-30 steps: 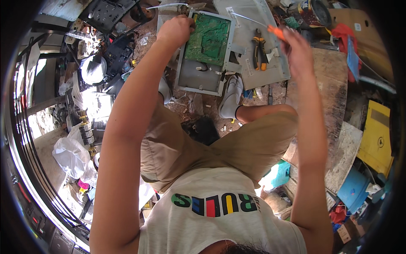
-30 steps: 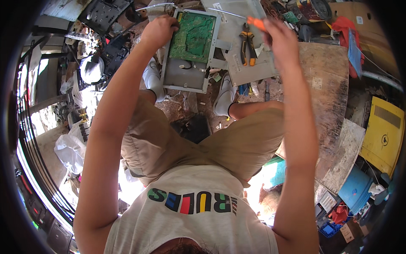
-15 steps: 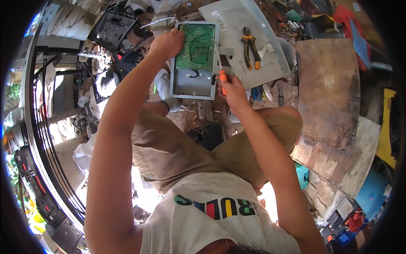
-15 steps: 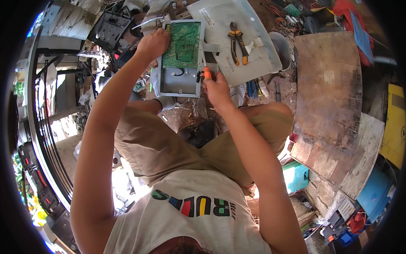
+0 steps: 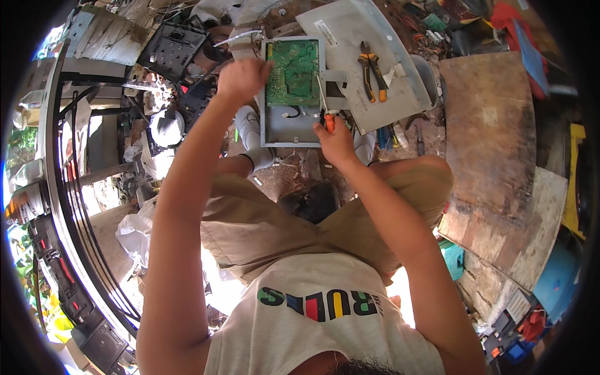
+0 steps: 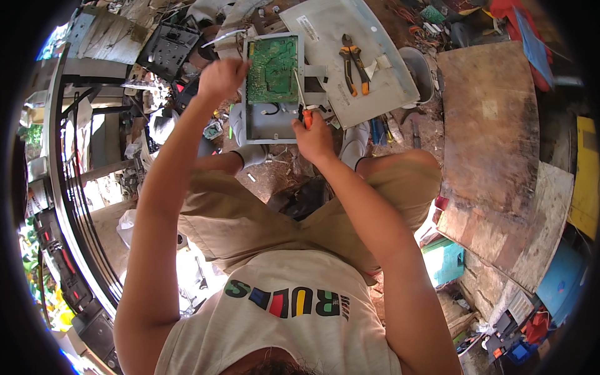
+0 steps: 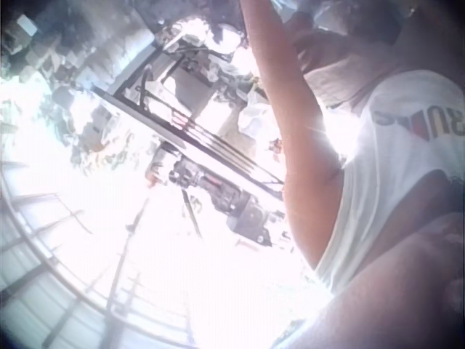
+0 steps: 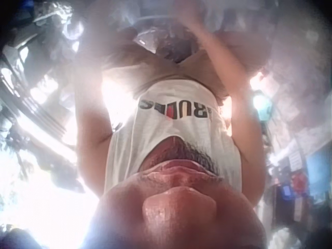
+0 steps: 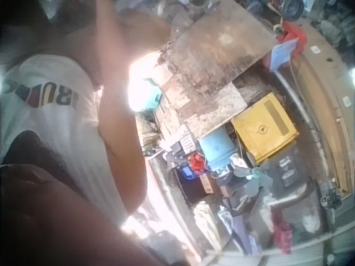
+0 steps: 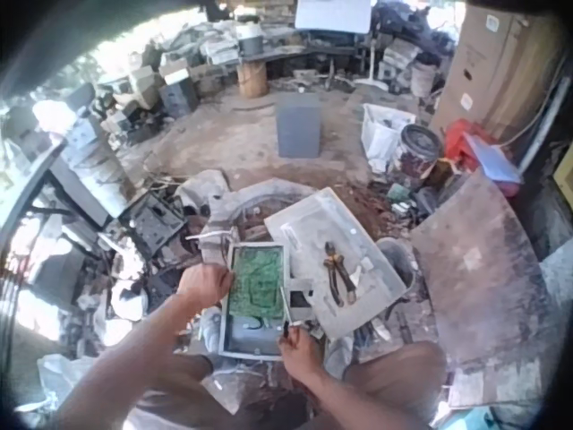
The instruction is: The person disassembles an electronic component, removing wires and using a screwdriver to detach a circuit board from a plastic housing.
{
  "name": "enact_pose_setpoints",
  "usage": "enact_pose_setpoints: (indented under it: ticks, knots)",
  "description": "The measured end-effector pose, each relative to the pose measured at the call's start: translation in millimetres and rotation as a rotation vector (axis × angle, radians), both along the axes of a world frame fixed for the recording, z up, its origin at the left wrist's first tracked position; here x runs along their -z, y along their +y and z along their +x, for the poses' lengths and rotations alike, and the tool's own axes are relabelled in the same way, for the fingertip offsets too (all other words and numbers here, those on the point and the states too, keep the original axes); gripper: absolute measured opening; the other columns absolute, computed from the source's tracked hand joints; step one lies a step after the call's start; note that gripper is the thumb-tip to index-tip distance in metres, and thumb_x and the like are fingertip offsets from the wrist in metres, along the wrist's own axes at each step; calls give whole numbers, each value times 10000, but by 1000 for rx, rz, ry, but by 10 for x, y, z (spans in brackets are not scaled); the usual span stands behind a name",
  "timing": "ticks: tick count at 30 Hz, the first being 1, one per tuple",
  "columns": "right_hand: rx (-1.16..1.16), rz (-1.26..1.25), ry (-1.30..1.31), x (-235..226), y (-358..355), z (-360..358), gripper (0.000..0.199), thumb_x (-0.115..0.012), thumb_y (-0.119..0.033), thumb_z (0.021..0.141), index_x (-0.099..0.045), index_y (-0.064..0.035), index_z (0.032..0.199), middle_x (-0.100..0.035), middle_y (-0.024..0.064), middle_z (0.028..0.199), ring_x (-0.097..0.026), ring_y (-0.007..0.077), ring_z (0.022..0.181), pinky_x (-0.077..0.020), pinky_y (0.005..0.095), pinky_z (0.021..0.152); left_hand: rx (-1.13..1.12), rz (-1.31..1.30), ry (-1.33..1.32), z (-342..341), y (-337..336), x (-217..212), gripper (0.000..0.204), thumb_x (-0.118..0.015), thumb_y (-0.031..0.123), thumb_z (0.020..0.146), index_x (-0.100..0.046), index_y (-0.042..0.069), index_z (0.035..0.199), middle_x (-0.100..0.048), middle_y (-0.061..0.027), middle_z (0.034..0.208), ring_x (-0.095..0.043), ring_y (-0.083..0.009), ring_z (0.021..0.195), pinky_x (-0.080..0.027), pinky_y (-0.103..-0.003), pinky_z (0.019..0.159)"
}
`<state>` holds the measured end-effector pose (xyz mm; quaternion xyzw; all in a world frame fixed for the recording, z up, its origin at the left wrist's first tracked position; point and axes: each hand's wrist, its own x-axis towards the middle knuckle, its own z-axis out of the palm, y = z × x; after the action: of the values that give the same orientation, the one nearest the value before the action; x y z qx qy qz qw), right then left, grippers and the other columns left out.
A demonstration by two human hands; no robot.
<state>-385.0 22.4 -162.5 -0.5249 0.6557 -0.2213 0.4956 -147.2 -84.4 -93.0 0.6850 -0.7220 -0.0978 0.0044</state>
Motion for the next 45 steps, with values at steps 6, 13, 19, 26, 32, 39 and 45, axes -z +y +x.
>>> enact_pose_setpoints:
  ticks: [6, 13, 19, 26, 32, 39, 45]
  knots:
    - [-87, -50, 56, -9, -117, -191, 409, -681, -351, 878, -580, -1, 1063, -647, 186, 867, -629, 344, 821, -486, 417, 756, -30, 94, 342, -43, 868, 55, 575, -574, 593, 888, -656, 27, 955, -684, -205, 905, -663, -400, 901, -518, -477, 809]
    - [-189, -85, -3, -129, 90, -164, 385, -683, -322, 884, -569, -27, 1103, -632, 169, 920, -625, 323, 833, -483, 406, 762, -652, 231, 996, -93, 871, 872, 932, -649, 667, 826, -477, -106, 1316, -602, -291, 1230, -602, -349, 1159, -477, -396, 953]
    - [-327, -28, 118, -299, 168, -341, 406, -660, -375, 896, -585, -42, 1116, -650, 186, 965, -638, 339, 889, -487, 416, 784, -738, 173, 984, -257, 1124, 913, 782, -745, 576, 802, -573, -52, 1236, -662, -186, 1121, -649, -227, 982, -527, -336, 839]
    - [-494, -272, 354, -1425, -589, -823, 397, -592, -254, 901, -612, -61, 1247, -679, 205, 1051, -661, 346, 957, -510, 393, 836, -833, 65, 1159, -530, 1490, 857, 783, -806, 554, 725, -611, -53, 1179, -693, -190, 1102, -676, -285, 1009, -515, -374, 888]
    - [-895, -433, 650, -1959, -1216, -143, 346, -583, -226, 918, -668, -29, 1189, -696, 214, 1044, -678, 368, 950, -529, 393, 827, -836, 85, 1065, -526, 1537, 799, 765, -794, 538, 713, -600, -35, 1181, -691, -229, 1091, -671, -350, 1049, -511, -411, 913]
    - [-1043, -408, 848, -1845, -1513, 336, 319, -595, -244, 881, -712, -45, 1100, -692, 220, 941, -659, 401, 883, -526, 432, 809, -836, 168, 1055, -457, 1511, 786, 696, -773, 546, 723, -608, 11, 1137, -695, -226, 1059, -674, -367, 1028, -516, -434, 900]
    - [-1052, -370, 905, -1776, -1531, 486, 331, -600, -245, 880, -710, -53, 1126, -700, 210, 966, -666, 389, 894, -528, 429, 814, -818, 178, 1086, -441, 1521, 820, 731, -774, 548, 717, -594, 8, 1176, -701, -218, 1049, -677, -369, 1017, -524, -443, 888]
